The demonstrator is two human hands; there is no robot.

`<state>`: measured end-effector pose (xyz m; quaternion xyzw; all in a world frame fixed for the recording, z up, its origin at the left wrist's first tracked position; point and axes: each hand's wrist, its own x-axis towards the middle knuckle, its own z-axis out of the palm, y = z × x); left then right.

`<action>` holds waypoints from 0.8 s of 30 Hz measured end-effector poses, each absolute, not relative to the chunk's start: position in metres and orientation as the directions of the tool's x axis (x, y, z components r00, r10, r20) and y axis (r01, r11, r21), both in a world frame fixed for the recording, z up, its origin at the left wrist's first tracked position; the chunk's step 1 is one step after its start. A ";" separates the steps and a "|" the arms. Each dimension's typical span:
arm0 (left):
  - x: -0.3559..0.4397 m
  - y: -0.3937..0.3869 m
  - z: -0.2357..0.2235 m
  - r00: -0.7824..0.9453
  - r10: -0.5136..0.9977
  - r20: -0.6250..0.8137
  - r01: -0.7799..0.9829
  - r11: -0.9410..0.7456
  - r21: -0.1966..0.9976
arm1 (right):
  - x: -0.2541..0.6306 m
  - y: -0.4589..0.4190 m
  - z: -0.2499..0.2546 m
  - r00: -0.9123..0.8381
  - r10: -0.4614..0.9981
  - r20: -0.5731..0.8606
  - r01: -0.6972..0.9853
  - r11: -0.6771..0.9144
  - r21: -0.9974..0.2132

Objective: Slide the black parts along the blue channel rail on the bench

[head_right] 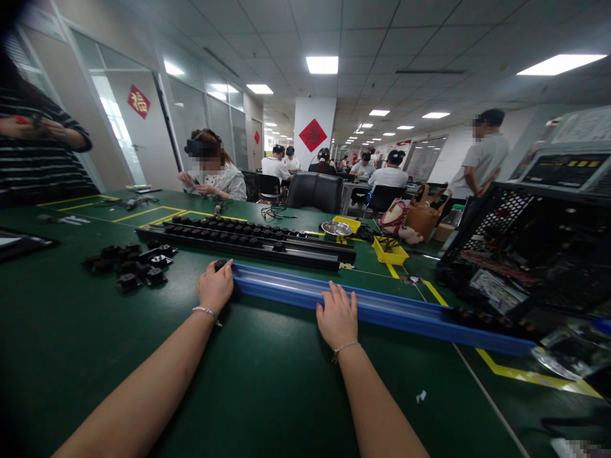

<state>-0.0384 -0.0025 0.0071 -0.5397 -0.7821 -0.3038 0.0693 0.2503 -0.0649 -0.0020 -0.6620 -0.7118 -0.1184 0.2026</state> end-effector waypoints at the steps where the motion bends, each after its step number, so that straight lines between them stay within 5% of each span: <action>1: -0.039 -0.001 0.006 -0.393 0.804 0.446 0.894 0.220 0.389 | 0.250 -0.065 -0.002 -0.042 0.894 0.447 0.991 0.095 -0.096; 24: -0.046 0.002 0.006 -0.403 0.806 0.433 0.877 0.205 0.435 | 0.250 -0.065 -0.002 -0.047 0.891 0.452 0.991 0.099 -0.091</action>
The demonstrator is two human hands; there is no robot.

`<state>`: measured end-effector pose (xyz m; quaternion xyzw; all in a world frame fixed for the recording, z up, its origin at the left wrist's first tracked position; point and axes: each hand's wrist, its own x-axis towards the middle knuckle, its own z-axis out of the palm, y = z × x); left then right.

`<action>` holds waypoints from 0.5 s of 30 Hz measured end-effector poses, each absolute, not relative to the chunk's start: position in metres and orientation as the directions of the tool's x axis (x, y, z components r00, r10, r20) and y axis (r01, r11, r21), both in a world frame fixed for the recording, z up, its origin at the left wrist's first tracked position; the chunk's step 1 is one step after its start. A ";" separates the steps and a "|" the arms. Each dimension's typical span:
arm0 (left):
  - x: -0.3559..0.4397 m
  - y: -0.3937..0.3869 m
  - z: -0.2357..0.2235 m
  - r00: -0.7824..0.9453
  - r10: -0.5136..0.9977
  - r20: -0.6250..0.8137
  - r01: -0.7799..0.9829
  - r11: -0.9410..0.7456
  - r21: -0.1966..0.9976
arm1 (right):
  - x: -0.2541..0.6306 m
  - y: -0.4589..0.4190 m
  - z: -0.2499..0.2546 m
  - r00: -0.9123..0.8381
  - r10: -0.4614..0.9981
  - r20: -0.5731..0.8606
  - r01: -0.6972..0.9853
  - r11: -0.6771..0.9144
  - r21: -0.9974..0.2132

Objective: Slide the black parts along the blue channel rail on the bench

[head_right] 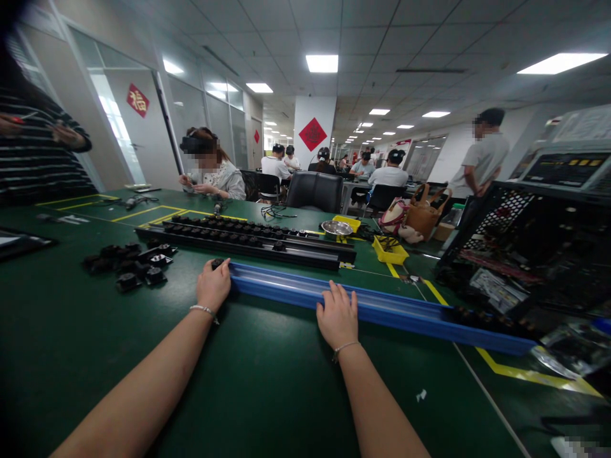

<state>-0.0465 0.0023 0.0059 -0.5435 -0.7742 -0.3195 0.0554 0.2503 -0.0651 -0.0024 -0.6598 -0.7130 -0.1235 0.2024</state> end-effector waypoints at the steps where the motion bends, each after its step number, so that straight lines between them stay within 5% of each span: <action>1: -0.046 0.002 0.006 -0.405 0.806 0.431 0.876 0.207 0.436 | 0.250 -0.065 -0.002 -0.047 0.891 0.452 0.991 0.098 -0.091; 15: -0.048 0.003 0.005 -0.384 0.812 0.440 0.887 0.191 0.421 | 0.250 -0.065 -0.003 -0.045 0.891 0.453 0.992 0.091 -0.081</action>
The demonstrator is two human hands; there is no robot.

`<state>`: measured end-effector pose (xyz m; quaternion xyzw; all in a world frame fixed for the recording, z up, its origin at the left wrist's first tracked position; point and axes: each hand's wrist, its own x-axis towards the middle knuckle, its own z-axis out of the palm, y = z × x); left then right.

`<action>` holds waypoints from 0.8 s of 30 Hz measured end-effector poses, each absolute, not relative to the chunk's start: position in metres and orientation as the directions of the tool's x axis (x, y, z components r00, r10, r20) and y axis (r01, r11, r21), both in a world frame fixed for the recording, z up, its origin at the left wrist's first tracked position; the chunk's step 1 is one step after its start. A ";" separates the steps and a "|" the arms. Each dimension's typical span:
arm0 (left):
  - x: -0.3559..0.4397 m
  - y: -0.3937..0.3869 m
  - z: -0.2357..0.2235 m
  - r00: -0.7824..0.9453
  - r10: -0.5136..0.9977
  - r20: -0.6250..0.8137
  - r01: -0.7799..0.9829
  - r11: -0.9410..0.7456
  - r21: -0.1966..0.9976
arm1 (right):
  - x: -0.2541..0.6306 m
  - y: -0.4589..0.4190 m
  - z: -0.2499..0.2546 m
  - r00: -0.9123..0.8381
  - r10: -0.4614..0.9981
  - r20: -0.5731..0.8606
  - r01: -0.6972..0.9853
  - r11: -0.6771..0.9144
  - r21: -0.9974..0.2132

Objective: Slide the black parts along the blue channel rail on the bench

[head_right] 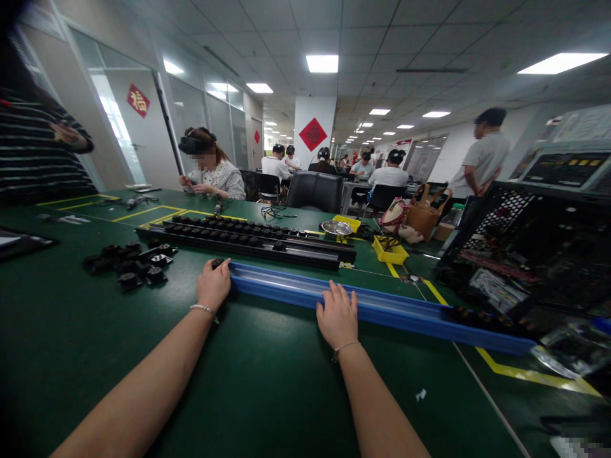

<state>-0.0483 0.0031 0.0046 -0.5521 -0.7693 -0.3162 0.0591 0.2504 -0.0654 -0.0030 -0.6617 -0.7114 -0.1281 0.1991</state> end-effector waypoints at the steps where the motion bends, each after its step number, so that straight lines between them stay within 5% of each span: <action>1: -0.049 0.004 0.004 -0.387 0.811 0.439 0.884 0.190 0.428 | 0.250 -0.065 -0.003 -0.045 0.890 0.454 0.992 0.091 -0.082; 24: -0.060 0.012 0.003 -0.510 0.777 0.370 0.772 0.223 0.595 | 0.251 -0.065 -0.003 -0.054 0.886 0.461 0.992 0.099 -0.075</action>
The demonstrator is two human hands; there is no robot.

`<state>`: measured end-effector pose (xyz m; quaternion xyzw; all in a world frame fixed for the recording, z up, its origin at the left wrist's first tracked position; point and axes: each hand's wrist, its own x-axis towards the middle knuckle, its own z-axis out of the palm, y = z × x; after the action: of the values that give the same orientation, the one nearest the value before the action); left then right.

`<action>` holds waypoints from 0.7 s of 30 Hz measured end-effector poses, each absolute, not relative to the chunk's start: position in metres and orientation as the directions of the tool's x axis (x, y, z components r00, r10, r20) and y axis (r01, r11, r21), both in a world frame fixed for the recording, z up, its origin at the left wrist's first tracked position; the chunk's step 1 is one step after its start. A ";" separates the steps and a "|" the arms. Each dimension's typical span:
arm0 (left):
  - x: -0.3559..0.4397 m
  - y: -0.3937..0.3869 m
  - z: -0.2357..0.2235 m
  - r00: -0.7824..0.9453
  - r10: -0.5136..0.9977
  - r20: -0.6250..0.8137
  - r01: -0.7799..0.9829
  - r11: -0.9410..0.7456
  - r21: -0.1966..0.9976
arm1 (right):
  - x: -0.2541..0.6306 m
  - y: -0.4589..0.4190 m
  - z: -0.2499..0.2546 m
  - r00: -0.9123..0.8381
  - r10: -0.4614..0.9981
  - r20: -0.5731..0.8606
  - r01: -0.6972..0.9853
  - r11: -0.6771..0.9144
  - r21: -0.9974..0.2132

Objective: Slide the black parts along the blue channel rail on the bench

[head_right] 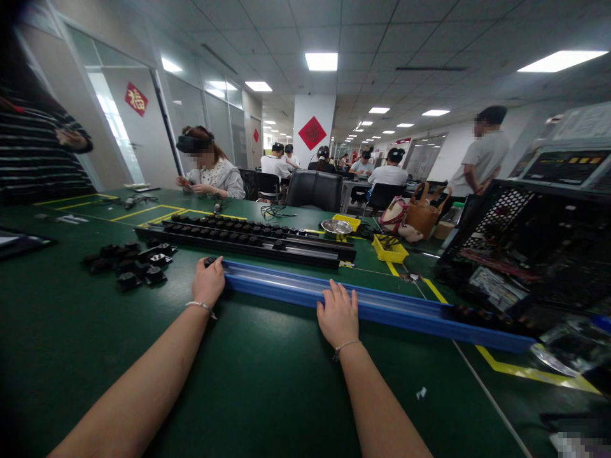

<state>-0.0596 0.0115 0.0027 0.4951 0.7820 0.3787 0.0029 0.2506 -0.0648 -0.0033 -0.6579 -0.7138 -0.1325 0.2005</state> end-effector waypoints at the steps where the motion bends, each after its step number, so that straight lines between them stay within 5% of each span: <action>1: -0.061 0.012 0.003 -0.519 0.773 0.365 0.762 0.225 0.607 | 0.251 -0.065 -0.004 -0.054 0.886 0.461 0.992 0.099 -0.075; 13: -0.072 0.016 0.005 -0.603 0.700 0.384 0.660 0.166 0.733 | 0.252 -0.065 -0.004 -0.049 0.884 0.465 0.993 0.094 -0.074; 21: -0.108 0.019 0.008 -0.658 0.547 0.518 0.740 0.345 0.577 | 0.252 -0.064 -0.004 -0.053 0.880 0.473 0.991 0.104 -0.083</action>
<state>-0.1080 0.0189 0.0078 0.3963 0.8117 0.4126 -0.1173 0.2517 -0.0640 -0.0044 -0.6558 -0.7132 -0.1335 0.2086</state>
